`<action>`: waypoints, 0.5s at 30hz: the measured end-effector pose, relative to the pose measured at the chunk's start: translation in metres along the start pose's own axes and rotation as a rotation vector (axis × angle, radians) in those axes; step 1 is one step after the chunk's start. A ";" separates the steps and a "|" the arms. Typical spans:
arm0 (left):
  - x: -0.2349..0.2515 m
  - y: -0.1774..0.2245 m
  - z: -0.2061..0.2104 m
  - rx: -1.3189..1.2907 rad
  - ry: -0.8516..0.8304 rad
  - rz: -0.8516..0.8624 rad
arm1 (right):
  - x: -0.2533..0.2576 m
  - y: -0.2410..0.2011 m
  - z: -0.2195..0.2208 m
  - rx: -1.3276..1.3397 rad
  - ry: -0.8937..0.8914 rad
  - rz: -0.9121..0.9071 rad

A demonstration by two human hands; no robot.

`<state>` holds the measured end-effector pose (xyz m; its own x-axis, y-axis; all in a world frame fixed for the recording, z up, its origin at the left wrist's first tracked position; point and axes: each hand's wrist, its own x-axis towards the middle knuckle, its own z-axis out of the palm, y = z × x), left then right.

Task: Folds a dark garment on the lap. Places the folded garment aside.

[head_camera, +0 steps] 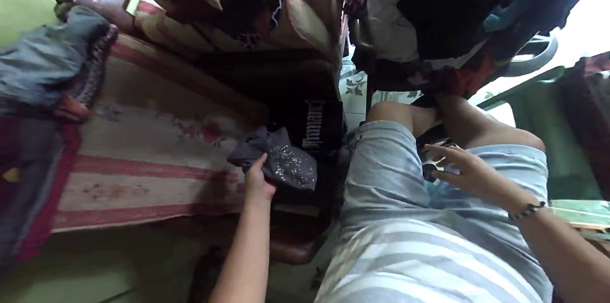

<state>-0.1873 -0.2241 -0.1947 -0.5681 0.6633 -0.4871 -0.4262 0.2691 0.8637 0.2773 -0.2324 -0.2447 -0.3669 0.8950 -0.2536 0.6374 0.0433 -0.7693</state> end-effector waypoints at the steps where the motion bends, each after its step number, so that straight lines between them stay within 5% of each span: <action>1: 0.004 -0.007 -0.003 -0.005 0.017 -0.007 | 0.000 0.010 0.002 0.018 -0.012 0.048; 7: 0.027 -0.047 -0.013 0.026 0.219 -0.061 | 0.000 0.038 0.014 0.067 0.047 0.076; 15: 0.032 -0.063 -0.020 -0.111 0.211 -0.016 | -0.003 0.035 0.015 0.073 0.075 0.103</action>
<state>-0.1925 -0.2337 -0.2675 -0.6904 0.4960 -0.5266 -0.5043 0.1919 0.8419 0.2899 -0.2399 -0.2795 -0.2488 0.9237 -0.2913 0.6175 -0.0805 -0.7824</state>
